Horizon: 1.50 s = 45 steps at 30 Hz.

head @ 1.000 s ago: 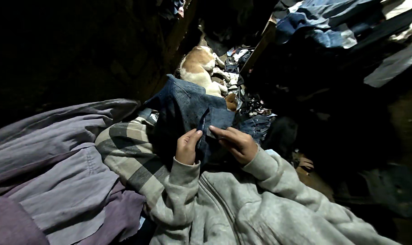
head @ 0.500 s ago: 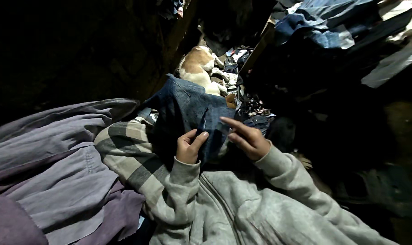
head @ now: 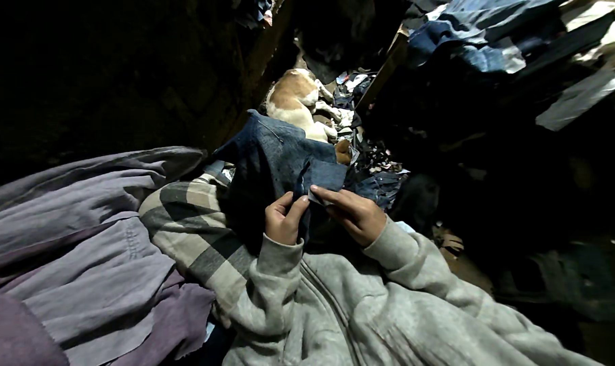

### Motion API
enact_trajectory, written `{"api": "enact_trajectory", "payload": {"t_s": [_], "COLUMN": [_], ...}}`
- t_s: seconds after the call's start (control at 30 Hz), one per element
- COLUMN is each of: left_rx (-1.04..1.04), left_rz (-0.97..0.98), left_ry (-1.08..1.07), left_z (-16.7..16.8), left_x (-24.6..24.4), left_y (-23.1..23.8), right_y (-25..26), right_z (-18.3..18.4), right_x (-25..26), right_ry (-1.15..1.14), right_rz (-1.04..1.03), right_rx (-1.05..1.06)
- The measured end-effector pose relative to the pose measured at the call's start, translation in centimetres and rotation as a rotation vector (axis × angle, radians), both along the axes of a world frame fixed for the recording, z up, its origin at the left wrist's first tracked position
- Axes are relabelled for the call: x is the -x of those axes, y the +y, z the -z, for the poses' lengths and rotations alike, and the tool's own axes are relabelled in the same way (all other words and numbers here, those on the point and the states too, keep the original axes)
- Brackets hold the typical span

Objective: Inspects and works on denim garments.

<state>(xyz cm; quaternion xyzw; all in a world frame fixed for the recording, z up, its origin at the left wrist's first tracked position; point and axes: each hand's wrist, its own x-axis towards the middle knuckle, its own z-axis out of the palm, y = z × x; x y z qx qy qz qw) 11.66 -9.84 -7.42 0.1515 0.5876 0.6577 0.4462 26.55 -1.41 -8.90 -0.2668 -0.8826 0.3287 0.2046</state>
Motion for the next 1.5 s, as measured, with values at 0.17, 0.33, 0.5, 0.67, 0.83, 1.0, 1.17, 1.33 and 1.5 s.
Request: {"api": "enact_trajectory", "payload": {"t_s": [0.17, 0.33, 0.5, 0.67, 0.83, 1.0, 1.17, 1.33, 1.5], "left_rx": [0.000, 0.018, 0.060, 0.074, 0.014, -0.014, -0.015, 0.015, 0.039], "left_rz": [0.012, 0.051, 0.183, 0.329, 0.257, 0.199, 0.182, 0.172, 0.176], "left_ry": [-0.054, -0.046, 0.105, 0.231, 0.185, 0.171, 0.273, 0.287, 0.240], "left_z": [0.1, -0.1, -0.2, 0.3, 0.7, 0.4, 0.5, 0.4, 0.3], "left_x": [0.3, 1.1, 2.1, 2.9, 2.5, 2.2, 1.8, 1.5, 1.4], "left_y": [0.0, -0.2, -0.7, -1.3, -1.2, -1.2, -1.2, -1.0, -0.9], "right_y": [0.5, 2.8, 4.2, 1.8, -0.4, -0.6, -0.7, -0.6, -0.2], "right_z": [0.8, 1.5, 0.7, 1.0, -0.4, -0.2, -0.1, 0.3, 0.8], "right_x": [-0.1, -1.5, -2.5, -1.8, -0.8, -0.8, -0.8, -0.8, -1.0], "right_ry": [0.050, 0.093, -0.090, 0.090, 0.058, 0.048, 0.054, 0.068, 0.098], "right_rz": [0.065, 0.176, 0.347, 0.072, -0.134, -0.109, -0.075, -0.047, 0.001], "right_rx": [-0.023, 0.050, 0.217, 0.205, 0.173, 0.114, 0.063, 0.054, 0.047]}}
